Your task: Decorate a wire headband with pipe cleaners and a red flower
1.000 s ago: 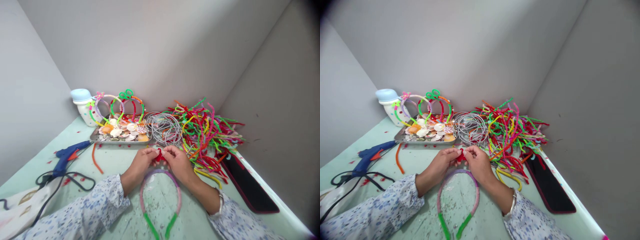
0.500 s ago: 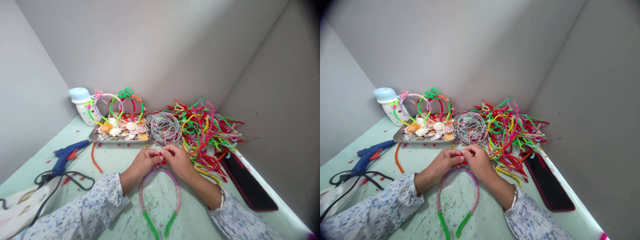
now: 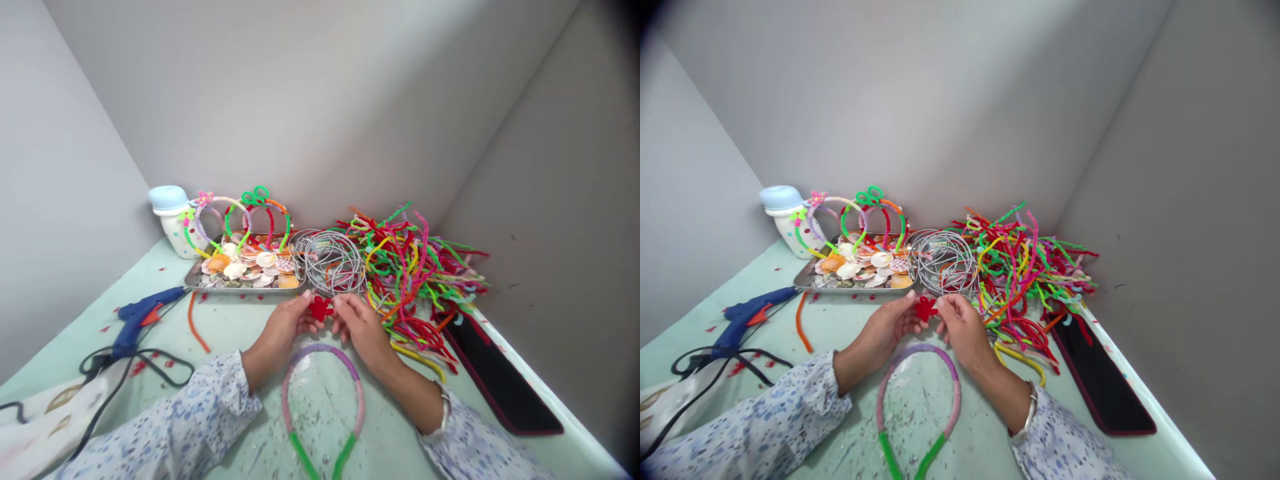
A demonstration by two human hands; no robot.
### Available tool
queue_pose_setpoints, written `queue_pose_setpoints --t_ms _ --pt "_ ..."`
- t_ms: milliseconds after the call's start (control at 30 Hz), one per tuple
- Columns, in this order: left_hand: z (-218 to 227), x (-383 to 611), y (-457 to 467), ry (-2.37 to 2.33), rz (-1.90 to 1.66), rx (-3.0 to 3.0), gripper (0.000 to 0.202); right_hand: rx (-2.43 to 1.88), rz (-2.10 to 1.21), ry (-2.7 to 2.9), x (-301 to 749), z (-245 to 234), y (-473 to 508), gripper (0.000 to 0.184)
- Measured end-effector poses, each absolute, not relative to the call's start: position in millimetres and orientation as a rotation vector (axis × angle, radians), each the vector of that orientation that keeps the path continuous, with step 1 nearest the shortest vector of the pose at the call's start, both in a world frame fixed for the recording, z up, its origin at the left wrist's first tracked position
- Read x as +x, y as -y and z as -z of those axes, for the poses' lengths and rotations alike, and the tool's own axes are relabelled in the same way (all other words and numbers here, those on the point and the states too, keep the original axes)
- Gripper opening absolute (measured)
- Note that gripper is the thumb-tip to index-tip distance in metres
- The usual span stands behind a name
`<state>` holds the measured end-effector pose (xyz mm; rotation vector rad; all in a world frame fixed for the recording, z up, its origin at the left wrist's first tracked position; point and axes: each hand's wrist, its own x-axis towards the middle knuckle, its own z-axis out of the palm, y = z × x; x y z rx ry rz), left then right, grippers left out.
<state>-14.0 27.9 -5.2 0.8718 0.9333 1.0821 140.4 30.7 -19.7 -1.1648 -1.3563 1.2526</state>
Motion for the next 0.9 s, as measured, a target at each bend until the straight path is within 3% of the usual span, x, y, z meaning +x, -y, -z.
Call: queue_pose_setpoints --t_ms 233,900 --pt "4.5 -13.5 -25.6 -0.940 -1.036 0.974 0.024 -1.149 -1.172 1.443 138.2 15.2 -27.8 0.019" --pt "6.8 -12.3 -26.2 -1.005 -1.060 0.929 0.015 -1.124 -1.169 1.465 136.0 20.1 -27.2 0.021"
